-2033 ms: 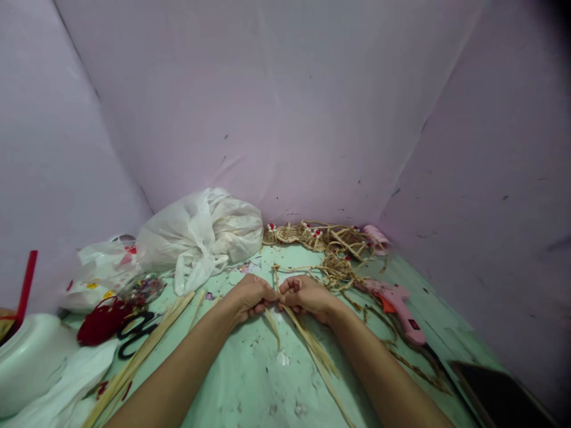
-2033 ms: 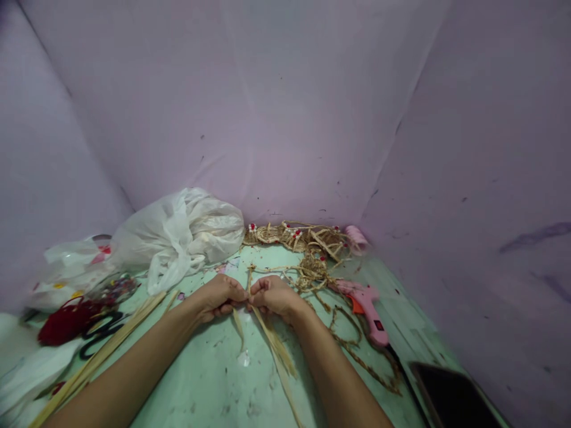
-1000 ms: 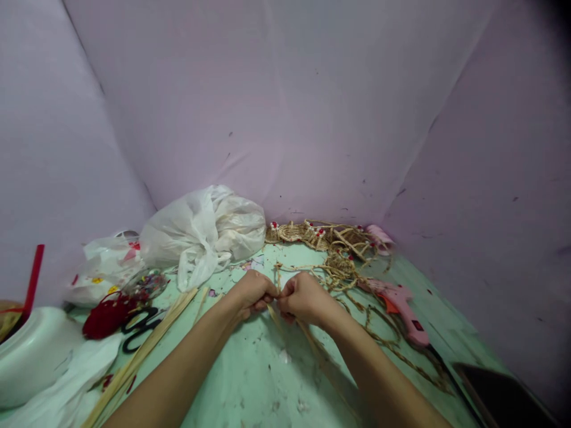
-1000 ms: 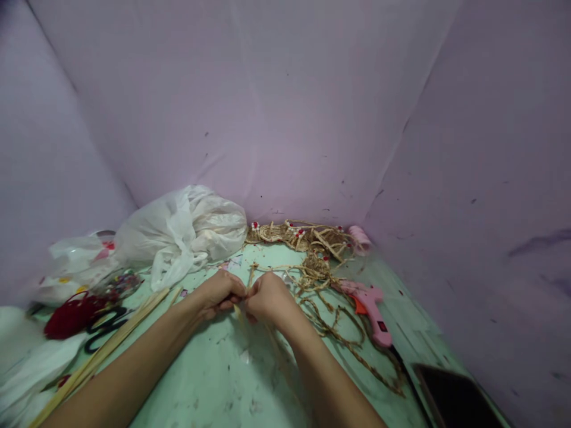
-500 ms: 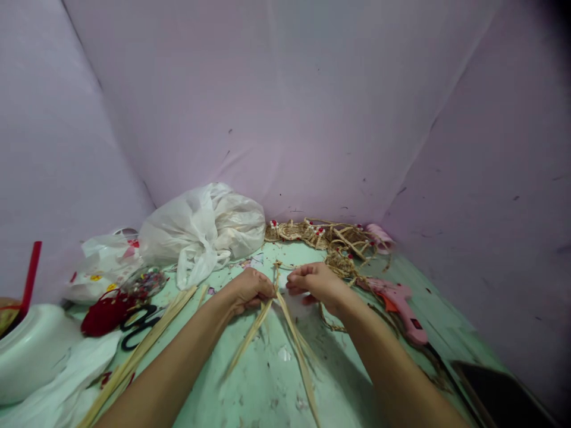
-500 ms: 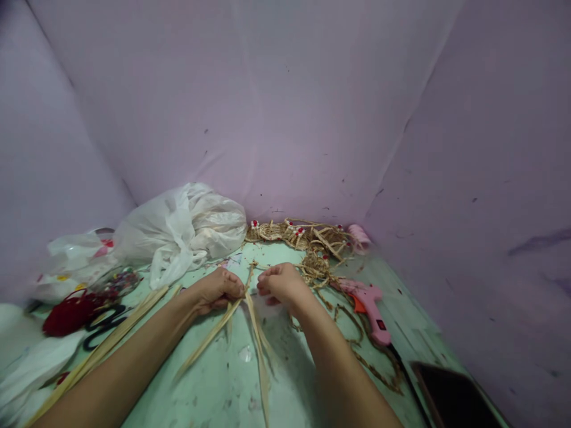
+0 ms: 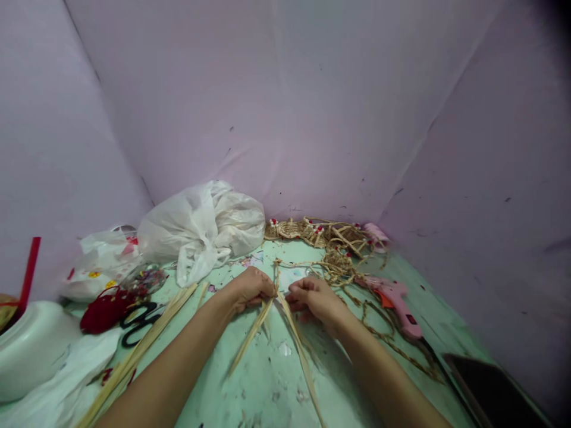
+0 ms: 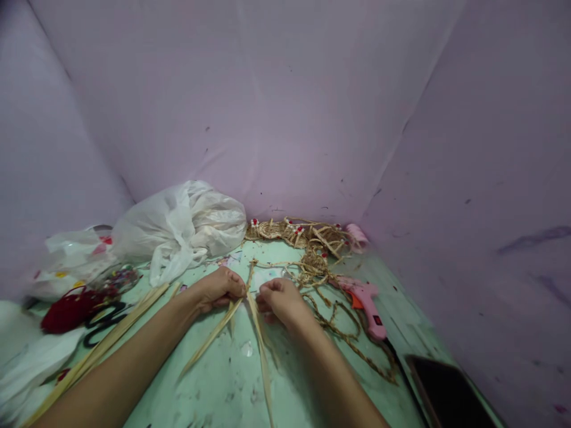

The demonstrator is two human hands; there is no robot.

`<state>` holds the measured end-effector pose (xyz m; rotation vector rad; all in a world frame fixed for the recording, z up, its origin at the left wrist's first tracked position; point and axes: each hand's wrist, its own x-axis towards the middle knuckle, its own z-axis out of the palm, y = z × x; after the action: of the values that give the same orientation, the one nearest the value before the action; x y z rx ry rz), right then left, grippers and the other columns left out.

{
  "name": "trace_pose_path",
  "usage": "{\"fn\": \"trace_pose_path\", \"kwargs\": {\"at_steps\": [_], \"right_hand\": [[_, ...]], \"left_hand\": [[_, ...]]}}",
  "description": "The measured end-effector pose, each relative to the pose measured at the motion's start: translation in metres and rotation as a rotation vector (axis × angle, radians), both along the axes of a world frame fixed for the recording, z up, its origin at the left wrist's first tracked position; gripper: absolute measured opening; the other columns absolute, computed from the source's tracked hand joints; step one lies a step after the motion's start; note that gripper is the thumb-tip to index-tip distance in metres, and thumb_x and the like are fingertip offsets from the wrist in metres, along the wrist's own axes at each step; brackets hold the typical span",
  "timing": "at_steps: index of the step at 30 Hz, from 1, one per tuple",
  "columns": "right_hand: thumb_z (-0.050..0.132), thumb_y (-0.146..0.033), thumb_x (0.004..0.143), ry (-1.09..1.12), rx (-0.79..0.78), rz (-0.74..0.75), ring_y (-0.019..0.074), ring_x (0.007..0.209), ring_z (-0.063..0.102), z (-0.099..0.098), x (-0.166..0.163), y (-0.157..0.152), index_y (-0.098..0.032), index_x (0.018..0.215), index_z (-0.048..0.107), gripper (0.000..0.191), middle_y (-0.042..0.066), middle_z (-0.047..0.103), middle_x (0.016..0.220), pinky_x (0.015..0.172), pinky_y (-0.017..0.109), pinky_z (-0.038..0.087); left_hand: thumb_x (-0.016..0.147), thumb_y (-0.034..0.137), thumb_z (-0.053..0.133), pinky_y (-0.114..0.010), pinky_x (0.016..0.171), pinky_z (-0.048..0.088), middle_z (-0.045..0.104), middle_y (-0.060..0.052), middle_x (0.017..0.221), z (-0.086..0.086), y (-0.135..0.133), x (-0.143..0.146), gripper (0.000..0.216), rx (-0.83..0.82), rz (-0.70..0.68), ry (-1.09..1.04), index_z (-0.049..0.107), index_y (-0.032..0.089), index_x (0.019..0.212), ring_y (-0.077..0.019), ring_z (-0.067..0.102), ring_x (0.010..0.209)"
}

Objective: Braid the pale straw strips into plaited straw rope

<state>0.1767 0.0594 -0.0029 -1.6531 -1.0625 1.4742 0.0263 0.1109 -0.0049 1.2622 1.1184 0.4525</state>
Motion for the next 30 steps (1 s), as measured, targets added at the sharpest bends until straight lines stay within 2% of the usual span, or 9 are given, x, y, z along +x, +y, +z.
{"fn": "trace_pose_path", "kwargs": {"at_steps": [2, 5, 10, 14, 30], "right_hand": [[0.048, -0.027, 0.073, -0.242, 0.164, -0.062, 0.0093, 0.045, 0.047, -0.008, 0.002, -0.017, -0.016, 0.066, 0.050, 0.014, -0.001, 0.053, 0.054, 0.040, 0.019, 0.033], [0.051, -0.035, 0.071, -0.543, 0.318, -0.019, 0.0109, 0.049, 0.047, -0.015, 0.000, -0.051, -0.016, 0.057, 0.051, 0.024, 0.001, 0.054, 0.052, 0.046, 0.021, 0.031], [0.053, -0.029, 0.071, -0.884, 0.436, 0.039, 0.0131, 0.058, 0.051, -0.017, -0.010, -0.095, -0.018, 0.068, 0.057, 0.012, 0.002, 0.059, 0.065, 0.054, 0.022, 0.030], [0.045, -0.021, 0.075, -0.955, 0.478, 0.075, 0.0123, 0.058, 0.051, -0.019, -0.011, -0.100, -0.018, 0.065, 0.058, 0.016, 0.003, 0.059, 0.066, 0.054, 0.022, 0.029], [0.044, -0.017, 0.071, -0.958, 0.484, 0.120, 0.0111, 0.055, 0.047, -0.019, -0.008, -0.095, -0.017, 0.064, 0.056, 0.013, 0.002, 0.057, 0.065, 0.052, 0.023, 0.024]], "left_hand": [[0.047, 0.014, 0.051, -0.017, 0.030, 0.009, 0.034, 0.006, 0.034, 0.000, 0.000, 0.000, 0.007, -0.004, 0.002, 0.014, 0.045, 0.013, 0.044, -0.0018, 0.022, 0.028], [0.048, 0.014, 0.050, -0.017, 0.031, 0.009, 0.035, 0.006, 0.035, 0.001, 0.000, 0.001, 0.007, -0.019, -0.008, 0.044, 0.044, 0.013, 0.044, -0.0018, 0.022, 0.028], [0.048, 0.014, 0.051, -0.017, 0.031, 0.008, 0.034, 0.007, 0.035, 0.001, -0.001, 0.001, 0.008, -0.003, 0.001, 0.064, 0.044, 0.013, 0.044, -0.0013, 0.022, 0.028], [0.049, 0.020, 0.052, -0.018, 0.030, 0.005, 0.033, 0.007, 0.034, -0.001, 0.001, -0.001, 0.010, -0.002, -0.058, 0.077, 0.044, 0.014, 0.045, -0.0020, 0.020, 0.027], [0.050, 0.021, 0.053, -0.019, 0.031, 0.007, 0.033, 0.007, 0.035, 0.001, -0.001, 0.001, 0.012, 0.023, -0.072, 0.127, 0.045, 0.014, 0.045, -0.0020, 0.020, 0.028]]}}
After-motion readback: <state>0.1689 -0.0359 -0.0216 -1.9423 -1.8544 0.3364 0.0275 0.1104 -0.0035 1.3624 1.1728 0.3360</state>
